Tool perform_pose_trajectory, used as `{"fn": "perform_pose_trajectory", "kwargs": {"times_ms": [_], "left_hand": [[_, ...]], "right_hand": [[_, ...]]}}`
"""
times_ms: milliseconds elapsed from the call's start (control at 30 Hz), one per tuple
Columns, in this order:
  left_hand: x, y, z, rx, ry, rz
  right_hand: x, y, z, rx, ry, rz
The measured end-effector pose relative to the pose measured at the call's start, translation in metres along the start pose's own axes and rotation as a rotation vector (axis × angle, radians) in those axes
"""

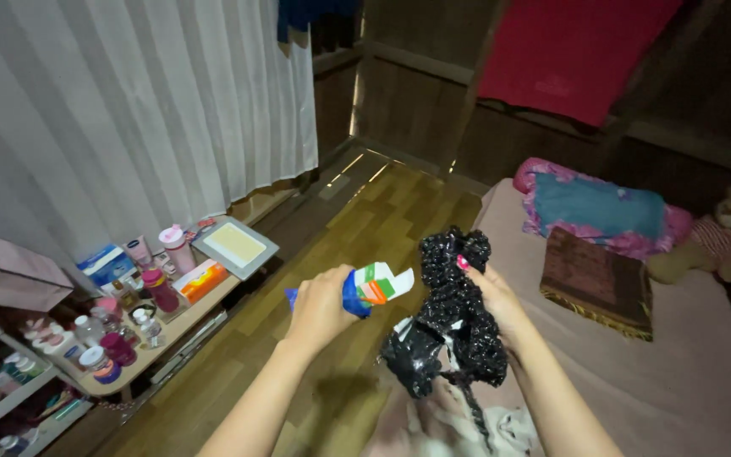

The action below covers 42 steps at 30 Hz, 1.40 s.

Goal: The recorder unboxes a blue package and removes bubble wrap from items.

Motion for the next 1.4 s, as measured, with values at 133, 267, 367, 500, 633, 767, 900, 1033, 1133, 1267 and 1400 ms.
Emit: {"fn": "perform_pose_trajectory", "kwargs": {"times_ms": [133,267,367,500,633,767,900,1033,1133,1267,1400], "left_hand": [[-0.003,0.023,-0.013,0.075,0.083,-0.018],[-0.003,0.031,-0.028,0.111,0.119,-0.031],[-0.005,0.034,-0.033,0.139,0.107,-0.036],[-0.004,0.023,-0.041,0.079,0.095,-0.073],[-0.006,0.021,-0.046,0.067,0.128,-0.09],[-0.007,0.029,-0.054,0.127,0.168,-0.095],[-0.005,0.017,-0.067,0.08,0.198,-0.098],[0.003,0.022,-0.079,0.04,0.258,-0.101],[0.003,0.026,-0.09,0.1,0.348,-0.14],[-0.002,0.026,-0.107,0.073,0.469,-0.043],[-0.013,0.031,-0.124,0.134,0.562,0.013]], "right_hand": [[0.007,-0.009,0.005,-0.129,-0.032,0.038],[0.001,0.022,0.002,-0.571,-0.202,0.162],[0.001,0.029,-0.016,-0.514,-0.143,0.169],[0.002,0.02,-0.025,-0.786,-0.381,0.267],[-0.025,0.052,-0.013,-1.014,-0.506,0.231],[-0.003,0.014,-0.02,-0.924,-0.24,-0.023],[0.011,-0.024,-0.014,-1.017,-0.306,-0.005],[-0.007,-0.006,0.004,-1.205,-0.446,0.155],[-0.013,-0.016,-0.011,-0.69,0.101,0.138],[-0.015,-0.04,-0.022,-0.577,0.162,0.191],[-0.032,-0.053,-0.024,-0.577,0.154,0.157]]}}
Point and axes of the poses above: each hand's wrist, its own x-axis towards the middle knuckle, its own y-axis out of the palm, z = x × y, the point moved 5 cm from there along x, towards the middle knuckle, and after that the axes turned 15 degrees about x, right-handed, at the moved point
